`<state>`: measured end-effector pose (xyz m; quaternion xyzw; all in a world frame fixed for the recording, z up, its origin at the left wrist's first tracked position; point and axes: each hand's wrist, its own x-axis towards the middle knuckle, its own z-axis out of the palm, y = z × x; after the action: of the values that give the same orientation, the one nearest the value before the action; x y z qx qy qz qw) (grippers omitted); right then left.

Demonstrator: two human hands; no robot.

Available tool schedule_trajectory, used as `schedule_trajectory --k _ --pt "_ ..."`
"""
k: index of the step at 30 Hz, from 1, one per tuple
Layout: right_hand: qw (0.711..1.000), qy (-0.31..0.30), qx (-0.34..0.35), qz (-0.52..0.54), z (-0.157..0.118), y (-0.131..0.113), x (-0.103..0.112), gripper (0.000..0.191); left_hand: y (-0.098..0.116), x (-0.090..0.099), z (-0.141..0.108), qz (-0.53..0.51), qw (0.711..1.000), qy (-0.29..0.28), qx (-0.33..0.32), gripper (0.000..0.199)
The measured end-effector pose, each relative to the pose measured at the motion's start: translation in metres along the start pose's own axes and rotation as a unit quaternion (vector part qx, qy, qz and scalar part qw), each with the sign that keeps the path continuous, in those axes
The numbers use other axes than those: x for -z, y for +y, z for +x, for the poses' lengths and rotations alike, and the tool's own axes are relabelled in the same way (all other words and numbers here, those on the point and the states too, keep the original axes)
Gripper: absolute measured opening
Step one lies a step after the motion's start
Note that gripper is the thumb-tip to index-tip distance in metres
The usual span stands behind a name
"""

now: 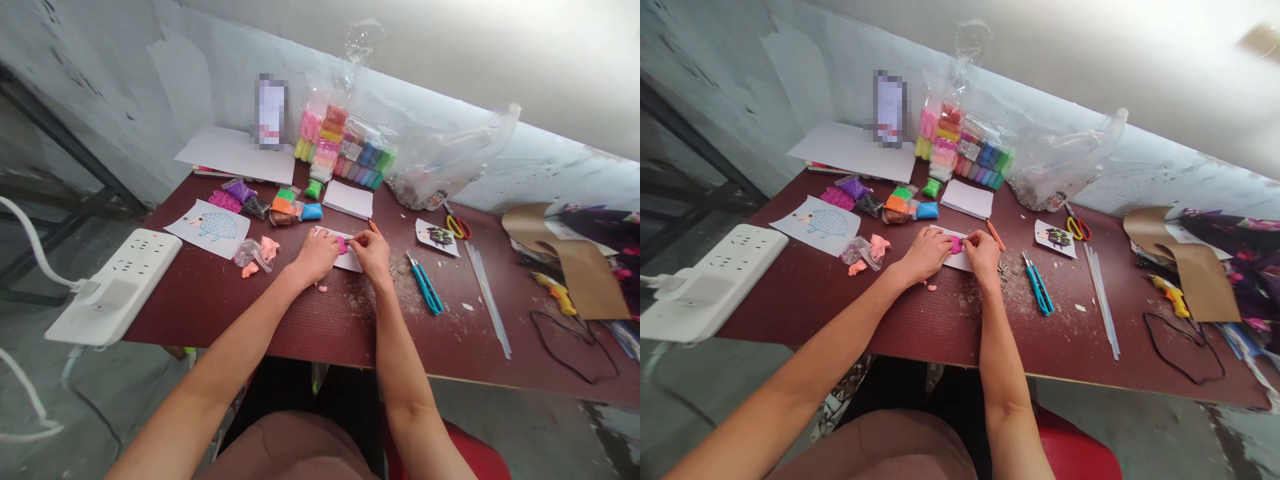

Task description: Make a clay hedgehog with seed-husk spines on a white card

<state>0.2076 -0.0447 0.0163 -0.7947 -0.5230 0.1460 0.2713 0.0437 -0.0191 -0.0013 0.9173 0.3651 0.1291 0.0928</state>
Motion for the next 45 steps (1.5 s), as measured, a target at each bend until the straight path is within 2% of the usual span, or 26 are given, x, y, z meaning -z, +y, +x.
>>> schedule_trajectory --k 6,13,17,23,27,29,33,38,45 --pt "1.000 -0.002 -0.002 -0.021 0.003 0.000 -0.001 0.008 -0.002 -0.003 0.000 0.007 1.000 0.015 -0.009 0.028" --pt "1.000 -0.009 -0.004 -0.027 0.003 -0.003 -0.001 0.005 0.001 0.001 0.000 0.009 1.000 -0.013 0.005 0.029" --pt "0.999 0.008 -0.012 -0.043 0.003 -0.002 0.000 0.013 0.002 0.001 0.000 0.015 1.000 -0.021 0.008 0.031" --pt "0.995 0.085 -0.025 -0.054 -0.001 0.018 0.029 0.020 0.001 0.002 -0.001 0.018 1.000 -0.012 -0.002 0.028" --pt "0.992 0.085 -0.037 -0.085 -0.006 0.029 0.044 0.018 -0.001 0.001 0.000 0.020 1.000 -0.014 -0.002 0.026" --pt "0.995 0.062 -0.016 -0.080 -0.006 0.027 0.041 0.018 -0.001 0.000 0.000 0.016 1.000 -0.001 -0.001 0.027" --pt "0.996 0.007 0.024 -0.085 -0.002 0.015 0.017 0.015 -0.002 -0.002 0.000 0.011 1.000 0.018 -0.002 0.028" --pt "0.994 -0.010 0.062 -0.088 0.003 0.014 -0.005 0.012 -0.001 -0.001 0.000 0.018 1.000 0.016 -0.004 0.027" --pt "0.995 -0.018 0.093 0.018 0.003 0.021 0.003 0.005 0.000 0.001 0.000 0.018 1.000 0.011 -0.008 0.028"
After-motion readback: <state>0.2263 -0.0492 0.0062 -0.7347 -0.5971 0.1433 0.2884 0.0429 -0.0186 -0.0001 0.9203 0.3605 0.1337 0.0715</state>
